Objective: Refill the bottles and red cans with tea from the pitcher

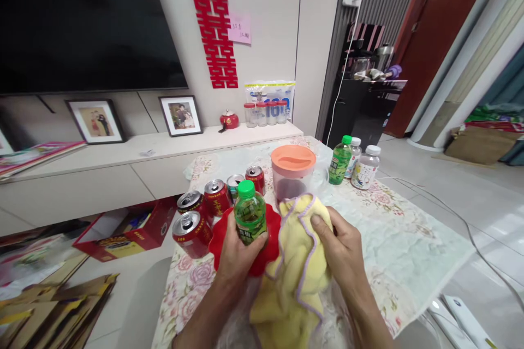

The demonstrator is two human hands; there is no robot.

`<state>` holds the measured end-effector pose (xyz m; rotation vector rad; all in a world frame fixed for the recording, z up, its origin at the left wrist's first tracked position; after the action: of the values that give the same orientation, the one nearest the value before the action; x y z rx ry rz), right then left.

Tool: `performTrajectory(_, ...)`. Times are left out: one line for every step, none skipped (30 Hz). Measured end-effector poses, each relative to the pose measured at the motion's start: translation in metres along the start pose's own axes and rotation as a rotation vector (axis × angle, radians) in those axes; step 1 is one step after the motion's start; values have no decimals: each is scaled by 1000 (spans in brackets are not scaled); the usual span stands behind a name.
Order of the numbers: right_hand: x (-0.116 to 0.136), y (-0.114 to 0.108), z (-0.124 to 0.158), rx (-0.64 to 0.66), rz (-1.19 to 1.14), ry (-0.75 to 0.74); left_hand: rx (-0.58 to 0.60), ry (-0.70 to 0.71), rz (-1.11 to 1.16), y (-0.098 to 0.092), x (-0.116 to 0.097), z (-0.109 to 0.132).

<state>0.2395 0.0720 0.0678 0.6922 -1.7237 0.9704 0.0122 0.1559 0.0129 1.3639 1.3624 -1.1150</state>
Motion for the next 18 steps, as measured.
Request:
performTrajectory(3, 2, 6, -39, -68, 0, 1, 16, 0, 0, -4, 3)
performTrajectory(7, 4, 11, -74, -106, -23, 2, 25, 9, 0, -8, 6)
performTrajectory(13, 6, 17, -108, -117, -66, 0, 27, 27, 0, -12, 9)
performTrajectory(21, 7, 23, -142, -100, -129, 8, 24, 49, 2, -15, 13)
performTrajectory(29, 9, 28, -170, -57, -209, 29, 20, 75, 4, -18, 17)
performTrajectory(39, 12, 34, -186, 8, -304, 49, 16, 105, 7, -22, 21)
performTrajectory(49, 17, 39, -185, 84, -415, 76, 14, 134, 11, -25, 25)
performTrajectory(59, 24, 45, -165, 163, -532, 104, 14, 163, 15, -28, 29)
performTrajectory(67, 32, 51, -136, 237, -641, 129, 17, 197, 18, -32, 32)
performTrajectory(72, 41, 56, -105, 301, -727, 164, 16, 231, 22, -35, 36)
performTrajectory(74, 48, 59, -88, 353, -779, 193, 12, 272, 25, -37, 38)
performTrajectory(74, 53, 60, -87, 391, -799, 219, 4, 312, 28, -39, 41)
performTrajectory(73, 56, 60, -100, 413, -792, 241, -8, 338, 30, -40, 43)
performTrajectory(70, 56, 59, -114, 421, -769, 254, -21, 354, 32, -40, 45)
performTrajectory(67, 55, 57, -124, 410, -743, 270, -35, 358, 33, -39, 47)
performTrajectory(64, 52, 56, -126, 380, -717, 285, -47, 354, 34, -38, 49)
performTrajectory(62, 49, 54, -116, 339, -693, 303, -56, 345, 36, -38, 50)
performTrajectory(59, 45, 52, -99, 289, -662, 320, -64, 337, 37, -38, 52)
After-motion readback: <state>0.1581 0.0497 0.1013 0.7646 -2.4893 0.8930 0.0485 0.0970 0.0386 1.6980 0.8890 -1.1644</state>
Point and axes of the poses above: each hand's wrist, its own z-axis away from the middle knuckle, its own y-axis out of the palm, x = y × z, the point moved 6 cm from there along -z, towards the middle knuckle, and after that the axes turned 9 degrees about z, right-handed, at the moved point
